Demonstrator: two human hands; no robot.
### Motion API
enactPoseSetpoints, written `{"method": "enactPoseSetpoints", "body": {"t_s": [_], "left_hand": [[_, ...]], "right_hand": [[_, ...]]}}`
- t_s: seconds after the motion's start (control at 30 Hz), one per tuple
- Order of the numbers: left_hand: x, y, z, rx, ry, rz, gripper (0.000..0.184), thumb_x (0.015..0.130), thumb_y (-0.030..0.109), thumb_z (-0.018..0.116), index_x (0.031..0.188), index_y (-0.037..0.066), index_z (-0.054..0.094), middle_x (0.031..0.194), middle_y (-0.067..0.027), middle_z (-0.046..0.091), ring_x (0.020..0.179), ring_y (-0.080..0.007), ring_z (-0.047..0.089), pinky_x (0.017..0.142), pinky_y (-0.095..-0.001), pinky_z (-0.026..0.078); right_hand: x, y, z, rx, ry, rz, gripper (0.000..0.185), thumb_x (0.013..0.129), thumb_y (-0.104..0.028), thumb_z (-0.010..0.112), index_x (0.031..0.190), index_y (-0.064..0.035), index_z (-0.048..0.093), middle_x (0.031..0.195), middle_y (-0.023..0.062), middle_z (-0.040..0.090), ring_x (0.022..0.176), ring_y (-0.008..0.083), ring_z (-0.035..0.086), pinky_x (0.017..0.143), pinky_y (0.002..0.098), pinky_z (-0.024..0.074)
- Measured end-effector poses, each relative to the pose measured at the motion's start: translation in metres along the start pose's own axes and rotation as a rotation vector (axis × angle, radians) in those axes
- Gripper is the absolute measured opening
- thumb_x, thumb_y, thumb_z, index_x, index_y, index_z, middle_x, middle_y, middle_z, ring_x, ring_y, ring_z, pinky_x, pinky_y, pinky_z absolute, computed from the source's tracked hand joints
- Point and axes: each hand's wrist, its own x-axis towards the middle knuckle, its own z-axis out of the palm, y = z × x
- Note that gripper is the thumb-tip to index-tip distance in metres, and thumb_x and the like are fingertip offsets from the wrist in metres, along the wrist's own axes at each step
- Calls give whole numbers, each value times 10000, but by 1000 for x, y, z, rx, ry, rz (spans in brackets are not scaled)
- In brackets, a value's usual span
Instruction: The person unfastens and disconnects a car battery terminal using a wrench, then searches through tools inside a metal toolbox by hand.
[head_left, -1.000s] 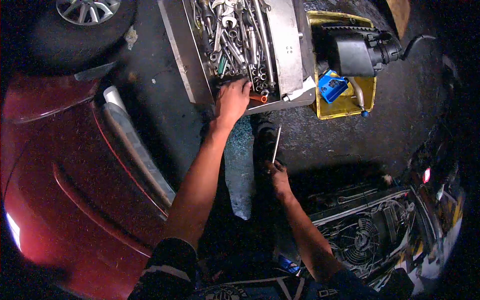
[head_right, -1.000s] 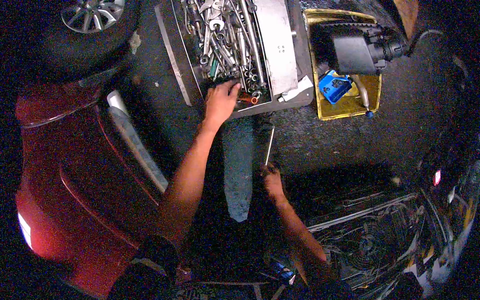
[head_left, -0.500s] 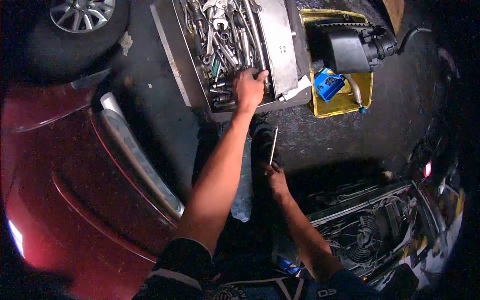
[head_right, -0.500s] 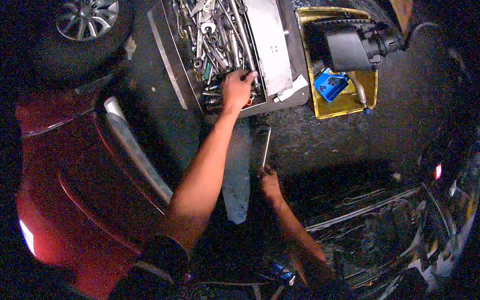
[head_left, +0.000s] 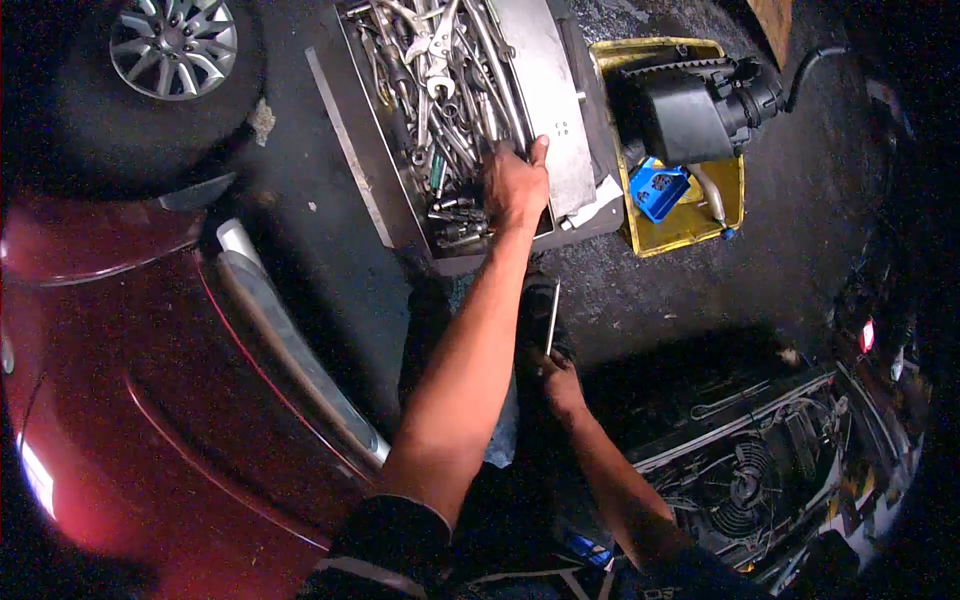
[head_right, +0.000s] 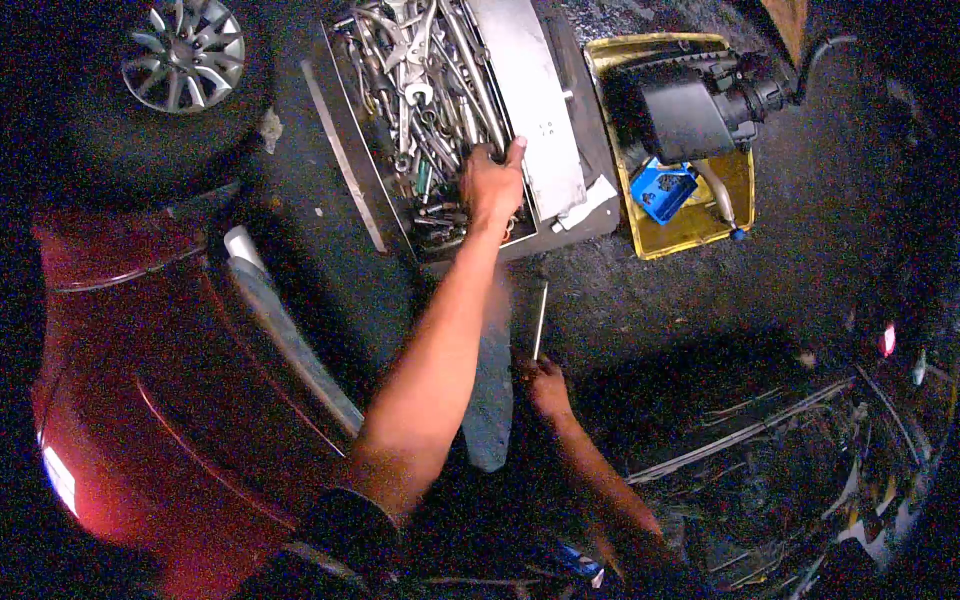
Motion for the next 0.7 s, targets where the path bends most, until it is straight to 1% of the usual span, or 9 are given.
{"method": "enactPoseSetpoints", "body": {"t_s": [0.13, 0.17, 0.27, 0.33, 0.37, 0.43, 0.5, 0.6, 0.7], "left_hand": [[17, -11, 6, 26, -27, 147, 513, 924, 445, 647, 1093, -39, 631, 1035, -307, 649, 983, -457, 640, 864, -531, 505], [19, -12, 7, 22, -25, 207, 491, 937, 431, 635, 1088, -36, 625, 998, -298, 657, 933, -457, 651, 837, -531, 512], [3, -14, -6, -435, -91, 38, 406, 998, 360, 563, 1107, -29, 599, 847, -230, 659, 746, -392, 660, 700, -495, 522], [-10, -15, -38, -361, -84, 121, 372, 1045, 337, 500, 1111, -18, 587, 746, -109, 610, 642, -188, 625, 555, -388, 482], [-17, -22, -49, -417, -73, 175, 414, 1041, 388, 506, 1114, -11, 592, 752, -103, 615, 632, -184, 623, 553, -373, 482], [-29, -36, -78, -313, -66, 74, 476, 1038, 447, 490, 1140, -6, 597, 747, -107, 614, 642, -207, 625, 570, -365, 480], [-37, -50, -98, -192, 66, 116, 493, 1043, 435, 477, 1113, -41, 588, 765, -136, 630, 665, -246, 632, 640, -401, 495], [-29, -60, -113, -82, 170, 150, 475, 1043, 387, 472, 1101, -72, 581, 810, -193, 652, 707, -342, 640, 702, -453, 494], [1, -74, -108, 105, 248, 187, 430, 1036, 330, 467, 1090, -81, 581, 902, -257, 667, 807, -424, 646, 755, -498, 489]], "right_hand": [[-6, -17, 1, -87, 19, 133, 291, 999, -178, 562, 1201, 7, 656, 987, 100, 696, 905, 199, 626, 833, 321, 495], [-6, -16, 1, -87, 23, 104, 290, 999, -184, 561, 1186, 14, 660, 965, 94, 695, 882, 189, 622, 820, 314, 494], [-9, -13, 0, -66, 48, 89, 285, 994, -194, 562, 1156, 14, 670, 940, 78, 694, 861, 167, 612, 807, 299, 488], [-13, -22, 2, -24, 79, 153, 270, 983, -190, 565, 1155, -14, 677, 982, 74, 693, 910, 164, 609, 832, 294, 482], [-10, -15, 0, 36, 60, 135, 265, 961, -242, 605, 1115, -38, 673, 931, 36, 642, 854, 138, 556, 781, 285, 443], [2, 6, -2, 159, 15, 97, 288, 918, -347, 684, 1036, -85, 666, 830, -39, 540, 740, 86, 449, 679, 266, 366], [-1, 4, -4, 36, 12, 28, 280, 911, -346, 687, 1016, -88, 661, 828, -37, 536, 738, 84, 445, 675, 267, 364], [0, 10, -3, -31, -2, 12, 265, 941, -278, 628, 1097, -65, 652, 913, 14, 620, 813, 124, 545, 755, 269, 432], [-21, -42, 6, -91, -19, 104, 237, 1029, -146, 496, 1213, -47, 609, 1018, 77, 711, 877, 170, 661, 840, 284, 514]]}}
